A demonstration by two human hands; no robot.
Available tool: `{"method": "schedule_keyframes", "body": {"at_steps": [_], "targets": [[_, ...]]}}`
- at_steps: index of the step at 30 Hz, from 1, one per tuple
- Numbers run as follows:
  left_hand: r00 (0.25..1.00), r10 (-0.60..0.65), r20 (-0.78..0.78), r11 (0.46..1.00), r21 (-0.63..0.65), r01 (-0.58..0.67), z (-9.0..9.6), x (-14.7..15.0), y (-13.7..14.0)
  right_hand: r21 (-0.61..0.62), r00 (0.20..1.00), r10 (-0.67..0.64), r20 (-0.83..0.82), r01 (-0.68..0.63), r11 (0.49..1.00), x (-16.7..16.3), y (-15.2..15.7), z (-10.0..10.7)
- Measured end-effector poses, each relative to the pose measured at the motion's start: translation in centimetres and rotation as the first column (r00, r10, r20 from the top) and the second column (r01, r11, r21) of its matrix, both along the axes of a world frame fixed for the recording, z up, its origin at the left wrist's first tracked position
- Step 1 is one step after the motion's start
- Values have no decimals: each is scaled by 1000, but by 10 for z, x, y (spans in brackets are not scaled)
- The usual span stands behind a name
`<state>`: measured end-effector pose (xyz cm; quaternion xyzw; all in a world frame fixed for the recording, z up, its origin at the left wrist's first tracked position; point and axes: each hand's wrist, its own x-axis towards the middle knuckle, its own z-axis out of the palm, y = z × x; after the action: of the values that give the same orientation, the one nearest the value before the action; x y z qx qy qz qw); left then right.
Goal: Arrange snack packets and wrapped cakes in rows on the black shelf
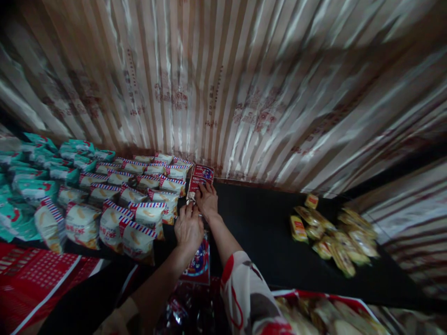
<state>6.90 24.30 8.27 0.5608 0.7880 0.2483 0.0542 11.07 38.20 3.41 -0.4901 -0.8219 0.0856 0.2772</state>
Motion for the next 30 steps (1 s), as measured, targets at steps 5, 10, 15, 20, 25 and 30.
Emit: {"method": "schedule_keyframes", "body": {"at_steps": [5,10,15,20,25,30], "targets": [[1000,2,-18,1000,-13,-2,1,-2,1,-50,998,-53,-17,52,997,-3,-5,3],[1000,-19,-16,1000,13,19,2,-3,-6,-42,997,-75,-17,74,996,-3,-15,17],[998,-63,12,996,59,62,8,-5,-21,-53,998,-61,-35,59,997,3,-30,27],[987,-158,42,976,158,149,0,-4,-57,6,991,-21,-135,22,1000,19,-73,28],[912,-405,69,883,289,370,-31,-5,-125,172,935,135,-327,-82,982,43,-161,34],[818,-475,324,790,-251,559,-71,-17,-183,94,887,306,-345,-291,952,62,-258,19]]}}
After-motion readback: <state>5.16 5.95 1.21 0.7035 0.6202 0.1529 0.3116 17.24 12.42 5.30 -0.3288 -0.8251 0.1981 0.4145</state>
